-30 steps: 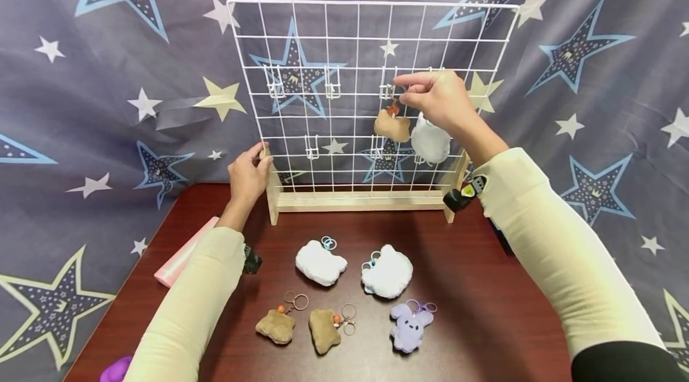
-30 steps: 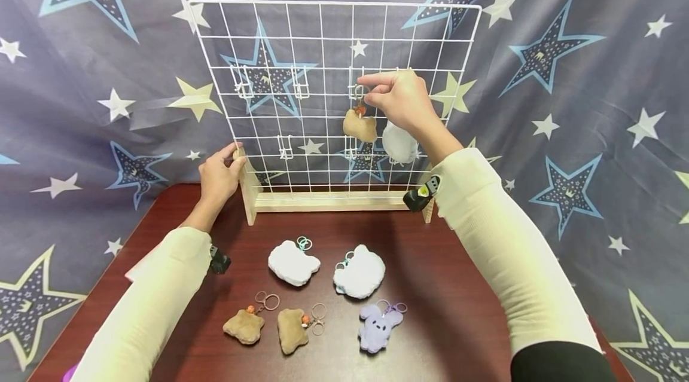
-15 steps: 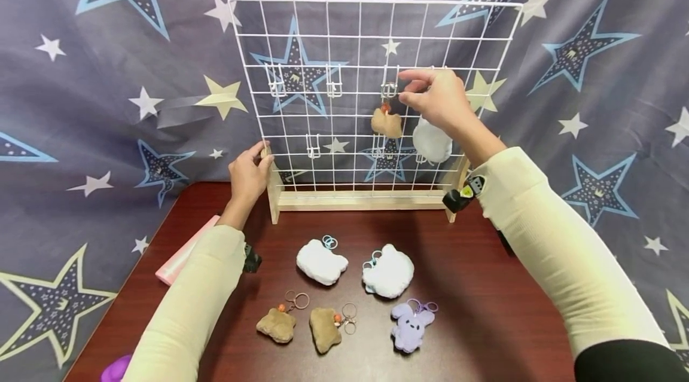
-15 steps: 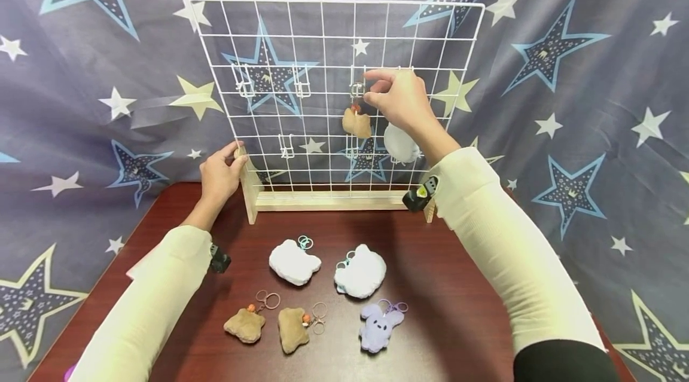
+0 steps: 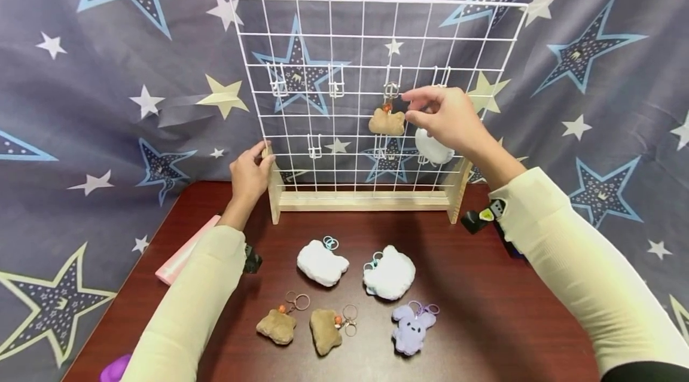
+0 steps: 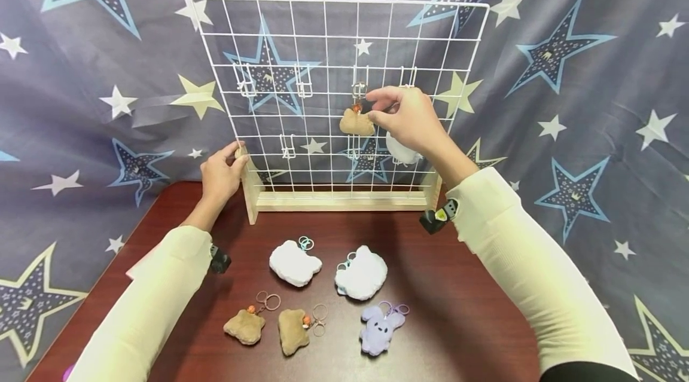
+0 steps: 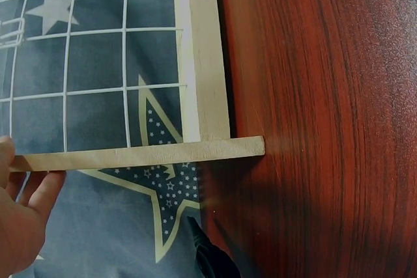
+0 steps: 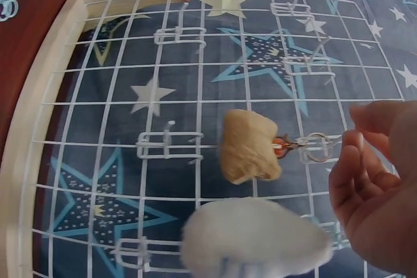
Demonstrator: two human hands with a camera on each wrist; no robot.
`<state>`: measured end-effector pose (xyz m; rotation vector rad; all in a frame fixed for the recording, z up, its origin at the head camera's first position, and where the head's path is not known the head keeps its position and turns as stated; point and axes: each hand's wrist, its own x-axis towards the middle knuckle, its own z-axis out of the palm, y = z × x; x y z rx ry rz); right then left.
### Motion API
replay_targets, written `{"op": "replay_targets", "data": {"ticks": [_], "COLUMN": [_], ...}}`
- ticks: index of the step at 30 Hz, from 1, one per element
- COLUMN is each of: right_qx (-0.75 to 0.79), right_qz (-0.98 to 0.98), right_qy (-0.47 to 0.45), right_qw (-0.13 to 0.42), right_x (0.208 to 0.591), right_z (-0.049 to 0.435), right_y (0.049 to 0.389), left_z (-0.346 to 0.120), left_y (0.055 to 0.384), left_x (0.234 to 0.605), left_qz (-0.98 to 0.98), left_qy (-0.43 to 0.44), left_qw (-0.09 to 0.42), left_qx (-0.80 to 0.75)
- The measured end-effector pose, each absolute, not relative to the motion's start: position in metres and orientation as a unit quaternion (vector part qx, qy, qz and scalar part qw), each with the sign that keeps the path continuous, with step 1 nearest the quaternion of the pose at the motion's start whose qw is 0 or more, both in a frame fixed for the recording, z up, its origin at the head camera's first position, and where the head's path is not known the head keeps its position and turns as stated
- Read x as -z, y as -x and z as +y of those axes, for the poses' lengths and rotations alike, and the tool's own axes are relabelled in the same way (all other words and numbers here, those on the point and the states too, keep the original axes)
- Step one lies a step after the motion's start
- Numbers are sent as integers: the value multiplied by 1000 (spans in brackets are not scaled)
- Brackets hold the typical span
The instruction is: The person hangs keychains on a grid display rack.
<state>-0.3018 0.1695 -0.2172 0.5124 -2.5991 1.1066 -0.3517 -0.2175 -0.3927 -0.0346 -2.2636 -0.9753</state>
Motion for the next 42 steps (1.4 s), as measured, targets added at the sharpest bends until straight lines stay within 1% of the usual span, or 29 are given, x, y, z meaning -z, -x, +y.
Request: {"op": "replay_targets", "data": {"ticks": [5, 11, 20, 28, 32, 42], "right_qx": [-377, -361, -346, -359, -378, -393], "right_qz": [-896, -893, -895, -896, -888, -870], "right_qy": [-204, -247, -269, -262, -263, -292], "right_qw": [114, 105, 76, 20, 0, -56], "right_x": [234, 257, 307, 345, 362, 409], "right_z": [174, 182, 202, 218, 227, 244], "right_y": [296, 291, 281, 271, 268, 254], "left_z": [-218, -218, -216, -215, -214, -215], "left_y": [350, 349, 348, 350, 351, 350], "left_x": [393, 393, 397, 395, 392, 393], "left_qz": [-867, -865, -867, -867, -865, -867], "left_qy": [12, 10, 4, 8, 11, 6], "left_qw": [332, 334, 326, 331, 335, 338], "left_qx": [371, 375, 378, 372, 373, 367]}}
